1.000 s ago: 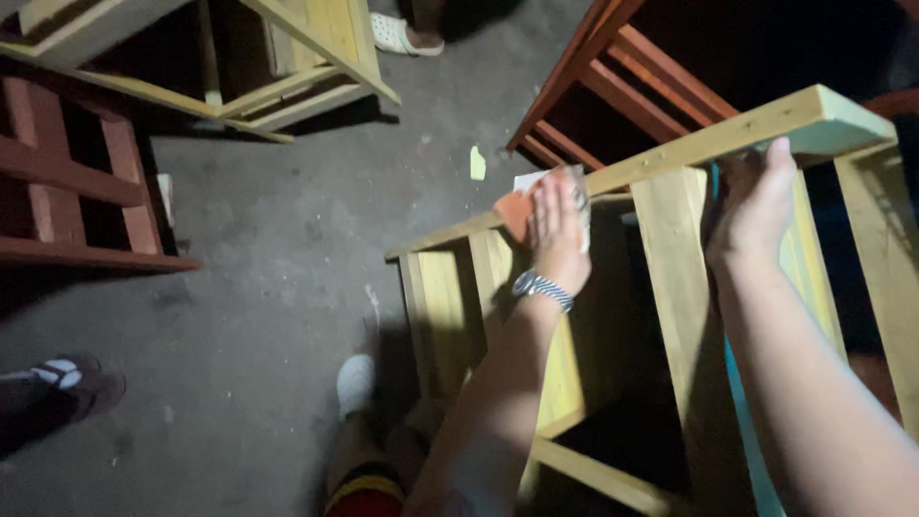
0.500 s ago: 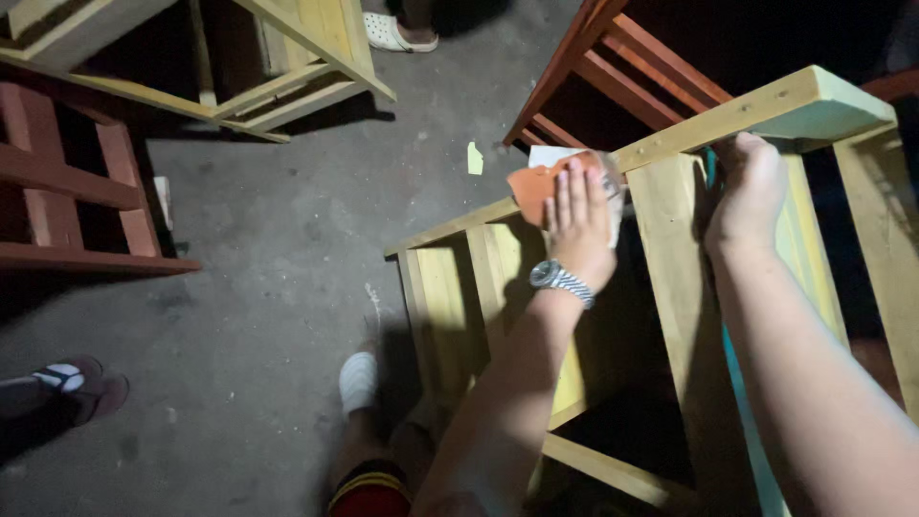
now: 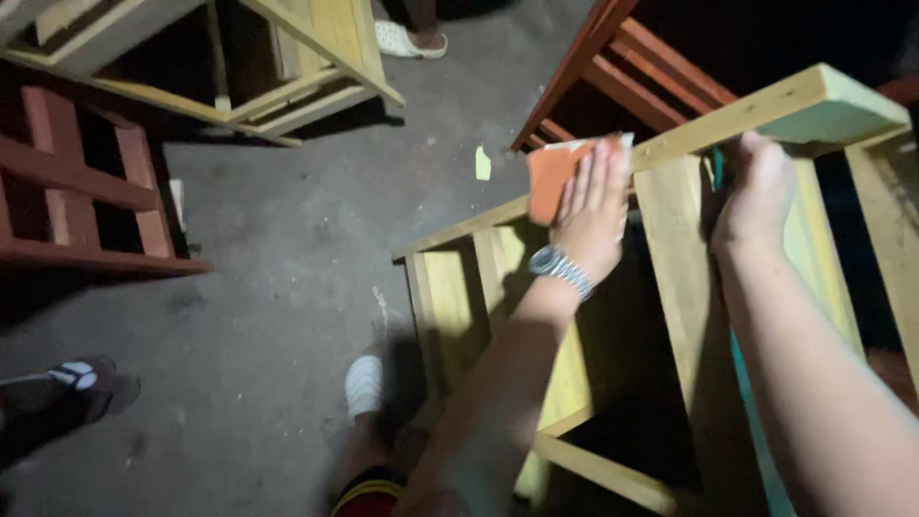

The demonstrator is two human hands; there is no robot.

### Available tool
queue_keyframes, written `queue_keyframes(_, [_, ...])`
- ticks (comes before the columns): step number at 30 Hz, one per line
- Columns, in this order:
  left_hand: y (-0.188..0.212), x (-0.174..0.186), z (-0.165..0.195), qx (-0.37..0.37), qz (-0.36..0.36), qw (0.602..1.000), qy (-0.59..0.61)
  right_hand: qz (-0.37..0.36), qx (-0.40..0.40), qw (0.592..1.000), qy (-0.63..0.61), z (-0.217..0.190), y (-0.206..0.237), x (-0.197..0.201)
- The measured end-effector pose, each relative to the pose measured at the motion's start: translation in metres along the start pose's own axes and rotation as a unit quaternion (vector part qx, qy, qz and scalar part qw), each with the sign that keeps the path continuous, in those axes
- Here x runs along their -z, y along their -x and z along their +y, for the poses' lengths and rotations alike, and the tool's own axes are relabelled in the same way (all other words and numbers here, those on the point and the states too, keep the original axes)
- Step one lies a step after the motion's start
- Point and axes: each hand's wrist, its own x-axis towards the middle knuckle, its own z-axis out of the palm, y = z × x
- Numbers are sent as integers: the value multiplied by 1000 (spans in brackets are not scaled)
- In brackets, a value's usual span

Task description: The person sands the slatted top of a wooden furniture frame with a sheet of orange sandpaper, rubbing it back and forth across the surface. They then move to other wooden furniture pieces, sanding edges, rails, and inner shelf surfaces, steadying the pieces with their other hand.

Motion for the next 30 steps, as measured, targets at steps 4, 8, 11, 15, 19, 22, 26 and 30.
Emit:
queue_keyframes(4, [18,26,-38,151,-163,972,-72,20,-7,999,35,-1,0,1])
queue_keyframes(8, [12,29,-29,72,-90,992,-50,-4,14,999,34,-4,0,-2])
queue_keyframes(11, [-2,12,-12,6,-97,988,-118,-7,16,999,29,-6,0,-6])
queue_keyframes(15, [7,-3,-20,-9,-58,996,-75,3,7,999,44,-9,4,-8])
queue_keyframes(19, [24,3,-52,81,-78,993,-21,21,20,999,36,-10,4,-7])
queue_keyframes(22, [19,5,-57,34,-57,992,-107,12,2,999,35,-7,-1,-5])
queue_keyframes(26, [5,-7,-23,0,15,1000,4,37,-16,998,54,2,-5,2])
queue_keyframes(30, [13,-5,-4,-36,10,999,21,14,10,997,79,5,-3,7])
